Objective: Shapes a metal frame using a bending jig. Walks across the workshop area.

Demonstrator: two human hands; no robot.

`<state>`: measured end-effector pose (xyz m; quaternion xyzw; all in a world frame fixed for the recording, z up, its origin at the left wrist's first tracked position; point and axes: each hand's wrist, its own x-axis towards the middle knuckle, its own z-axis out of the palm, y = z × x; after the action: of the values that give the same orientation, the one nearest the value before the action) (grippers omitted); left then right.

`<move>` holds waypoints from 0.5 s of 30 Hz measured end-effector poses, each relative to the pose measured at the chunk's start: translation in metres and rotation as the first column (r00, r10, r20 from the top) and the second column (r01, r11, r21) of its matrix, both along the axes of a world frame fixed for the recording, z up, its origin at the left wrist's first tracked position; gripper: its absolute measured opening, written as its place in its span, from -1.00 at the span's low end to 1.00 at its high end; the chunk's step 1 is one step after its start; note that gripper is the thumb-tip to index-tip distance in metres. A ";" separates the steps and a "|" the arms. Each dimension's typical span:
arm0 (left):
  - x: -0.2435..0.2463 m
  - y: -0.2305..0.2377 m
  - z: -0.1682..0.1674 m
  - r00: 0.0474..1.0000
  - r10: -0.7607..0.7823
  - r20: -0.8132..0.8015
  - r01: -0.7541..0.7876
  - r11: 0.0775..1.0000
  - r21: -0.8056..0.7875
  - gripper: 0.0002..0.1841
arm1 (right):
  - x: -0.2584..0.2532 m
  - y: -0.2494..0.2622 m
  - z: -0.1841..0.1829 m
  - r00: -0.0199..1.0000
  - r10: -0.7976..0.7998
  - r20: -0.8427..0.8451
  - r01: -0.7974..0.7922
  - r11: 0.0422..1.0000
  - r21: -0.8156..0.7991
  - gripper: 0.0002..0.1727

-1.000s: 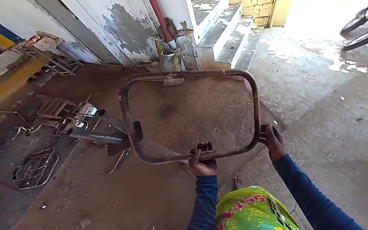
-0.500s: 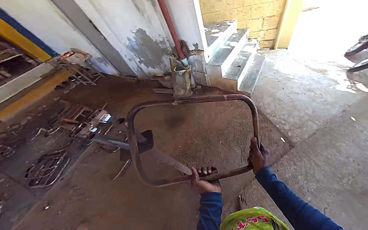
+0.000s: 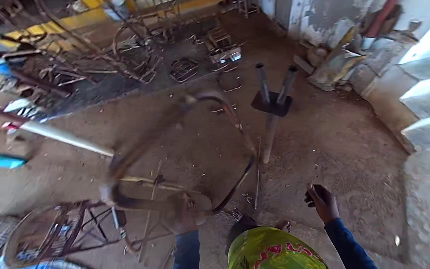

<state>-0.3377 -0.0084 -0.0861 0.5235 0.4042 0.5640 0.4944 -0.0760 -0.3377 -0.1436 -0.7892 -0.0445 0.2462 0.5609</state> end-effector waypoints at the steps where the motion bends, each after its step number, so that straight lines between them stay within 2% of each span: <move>1: -0.024 0.005 -0.004 0.969 0.026 -0.247 -0.020 0.999 0.026 -0.67 | -0.002 0.014 -0.005 0.995 0.100 -0.014 -0.101 0.993 -0.067 -0.55; 2: -0.045 0.007 -0.002 0.865 0.022 -0.501 -0.012 1.000 0.023 -0.48 | -0.006 0.032 -0.010 0.981 0.192 -0.025 -0.194 0.975 -0.113 -0.57; 3: -0.061 0.009 0.001 0.680 -0.001 -0.733 -0.015 1.000 -0.016 -0.37 | -0.011 0.050 -0.019 0.963 0.267 -0.027 -0.268 0.954 -0.137 -0.58; 4: -0.069 0.011 0.001 0.466 -0.048 -0.884 -0.045 0.996 -0.077 -0.33 | -0.016 0.070 -0.028 0.943 0.332 -0.035 -0.333 0.931 -0.152 -0.58; 5: -0.076 0.016 -0.007 0.285 -0.129 -0.950 -0.091 0.983 -0.161 -0.32 | -0.021 0.090 -0.038 0.918 0.394 -0.047 -0.396 0.901 -0.175 -0.57; 6: -0.084 0.024 -0.019 0.161 -0.229 -0.960 -0.137 0.958 -0.252 -0.32 | -0.025 0.110 -0.048 0.884 0.462 -0.065 -0.465 0.862 -0.203 -0.55; 7: -0.094 0.034 -0.034 0.087 -0.341 -0.936 -0.171 0.921 -0.351 -0.31 | -0.029 0.130 -0.056 0.843 0.531 -0.088 -0.535 0.808 -0.246 -0.53; 9: -0.115 0.048 -0.061 0.066 -0.486 -0.871 -0.233 0.842 -0.487 -0.27 | -0.039 0.170 -0.061 0.726 0.675 -0.132 -0.674 0.660 -0.331 -0.50; 11: -0.132 0.060 -0.068 0.126 -0.532 -0.837 -0.313 0.780 -0.542 -0.24 | -0.059 0.211 -0.054 0.541 0.817 -0.201 -0.823 0.465 -0.326 -0.53; 13: -0.139 0.074 -0.069 0.249 -0.499 -0.830 -0.342 0.756 -0.558 -0.20 | -0.088 0.251 -0.041 0.331 0.907 -0.262 -0.926 0.259 -0.274 -0.44; 15: -0.124 0.088 -0.063 0.464 -0.409 -0.786 -0.285 0.771 -0.570 -0.21 | -0.122 0.293 -0.021 0.164 0.944 -0.287 -0.960 0.086 -0.268 -0.17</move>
<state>-0.4614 0.0800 -0.1486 0.5527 0.7422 0.0180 0.3785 -0.1978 -0.0447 -0.1641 -0.6594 -0.4825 0.5682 0.0975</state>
